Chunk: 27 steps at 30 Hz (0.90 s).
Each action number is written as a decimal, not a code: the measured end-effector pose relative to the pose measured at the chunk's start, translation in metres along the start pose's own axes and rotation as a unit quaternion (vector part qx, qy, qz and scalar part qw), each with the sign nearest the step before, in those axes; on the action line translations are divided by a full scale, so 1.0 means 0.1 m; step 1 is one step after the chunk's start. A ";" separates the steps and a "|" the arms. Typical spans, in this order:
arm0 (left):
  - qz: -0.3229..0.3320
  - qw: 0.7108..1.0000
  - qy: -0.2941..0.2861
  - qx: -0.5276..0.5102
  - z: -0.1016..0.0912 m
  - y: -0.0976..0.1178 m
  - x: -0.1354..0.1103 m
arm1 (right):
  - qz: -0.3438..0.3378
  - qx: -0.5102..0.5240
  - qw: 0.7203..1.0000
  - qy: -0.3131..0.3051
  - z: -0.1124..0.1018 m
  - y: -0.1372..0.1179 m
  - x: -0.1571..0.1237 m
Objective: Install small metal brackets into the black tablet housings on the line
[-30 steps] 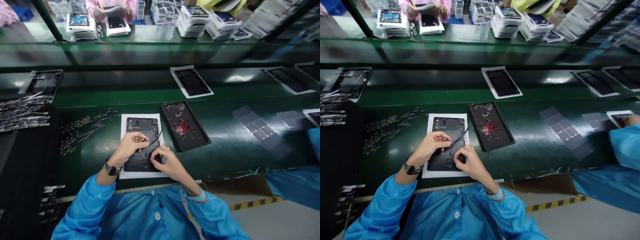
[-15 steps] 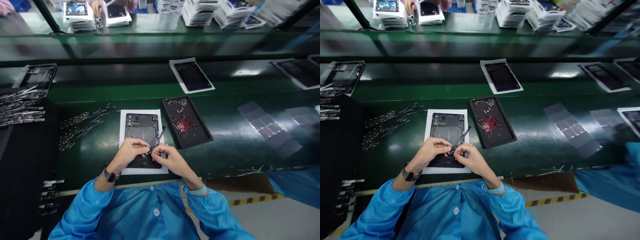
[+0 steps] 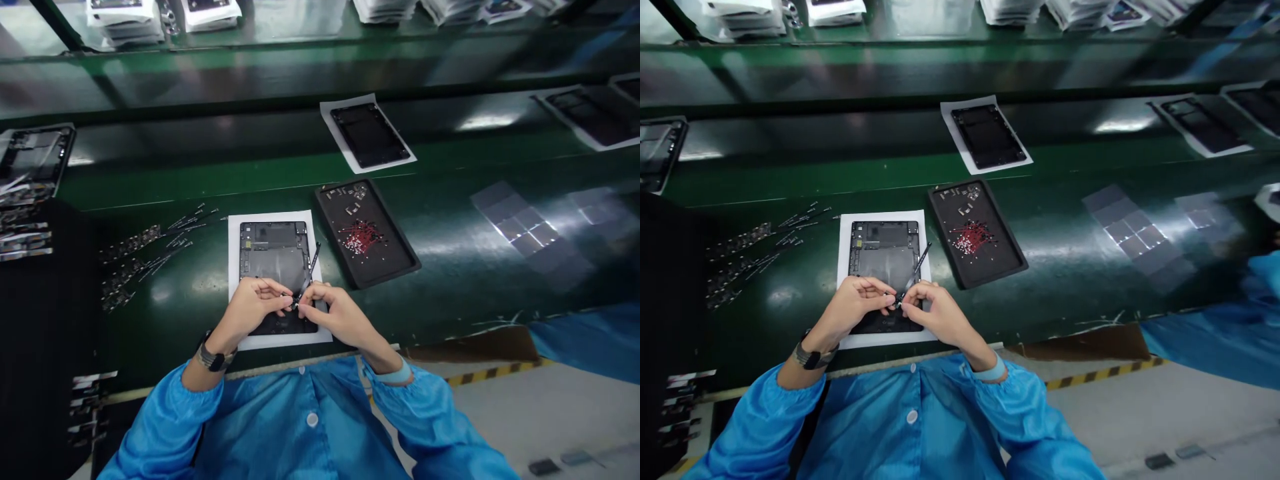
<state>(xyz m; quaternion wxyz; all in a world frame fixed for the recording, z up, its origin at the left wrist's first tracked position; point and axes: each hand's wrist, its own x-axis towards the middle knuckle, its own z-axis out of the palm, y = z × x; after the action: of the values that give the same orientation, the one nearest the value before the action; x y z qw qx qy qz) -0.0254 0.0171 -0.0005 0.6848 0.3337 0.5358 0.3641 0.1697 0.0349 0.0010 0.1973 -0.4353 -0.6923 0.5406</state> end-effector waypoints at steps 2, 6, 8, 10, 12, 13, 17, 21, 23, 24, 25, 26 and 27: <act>0.010 1.000 0.005 0.016 -0.01 -0.01 0.00 | 0.006 -0.001 1.000 -0.003 0.00 -0.01 0.00; 0.001 1.000 -0.006 0.027 -0.01 0.01 -0.01 | 0.007 0.009 1.000 -0.018 -0.03 -0.02 0.00; -0.007 1.000 -0.012 0.022 0.00 0.02 -0.01 | 0.003 0.017 1.000 -0.026 -0.04 -0.02 0.00; -0.002 1.000 -0.006 0.029 0.00 0.03 -0.01 | -0.002 0.014 1.000 -0.026 -0.05 -0.01 0.00; 0.009 0.999 0.009 0.048 0.01 0.03 -0.02 | -0.006 0.004 1.000 -0.021 -0.05 0.00 0.00; 0.014 0.998 0.016 0.059 0.02 0.03 -0.02 | -0.008 -0.001 1.000 -0.018 -0.04 0.00 0.00; 0.019 0.996 0.026 0.082 0.03 0.05 -0.04 | -0.015 -0.004 1.000 -0.008 -0.02 -0.01 0.01; 0.009 0.997 0.014 0.081 0.02 0.07 -0.04 | -0.027 0.002 1.000 -0.007 -0.03 0.00 0.02; 0.002 0.997 0.008 0.072 0.01 0.06 -0.03 | -0.032 0.002 0.999 -0.002 -0.03 0.02 0.03; -0.001 0.998 0.006 0.067 0.01 0.06 -0.03 | -0.034 0.001 0.999 0.000 -0.03 0.03 0.03; -0.003 0.998 0.005 0.062 0.01 0.06 -0.02 | -0.035 0.001 0.999 0.002 -0.02 0.04 0.03; -0.006 0.998 0.005 0.060 0.01 0.05 -0.02 | -0.035 0.000 0.999 0.003 -0.02 0.05 0.03; -0.008 0.998 0.005 0.058 0.01 0.05 -0.01 | -0.035 0.000 0.999 0.003 -0.01 0.06 0.03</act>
<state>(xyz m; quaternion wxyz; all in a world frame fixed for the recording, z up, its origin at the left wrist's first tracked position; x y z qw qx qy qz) -0.0249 0.0185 0.0048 0.6644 0.3672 0.5620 0.3285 0.1715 0.0381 -0.0042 0.2188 -0.4124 -0.7065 0.5319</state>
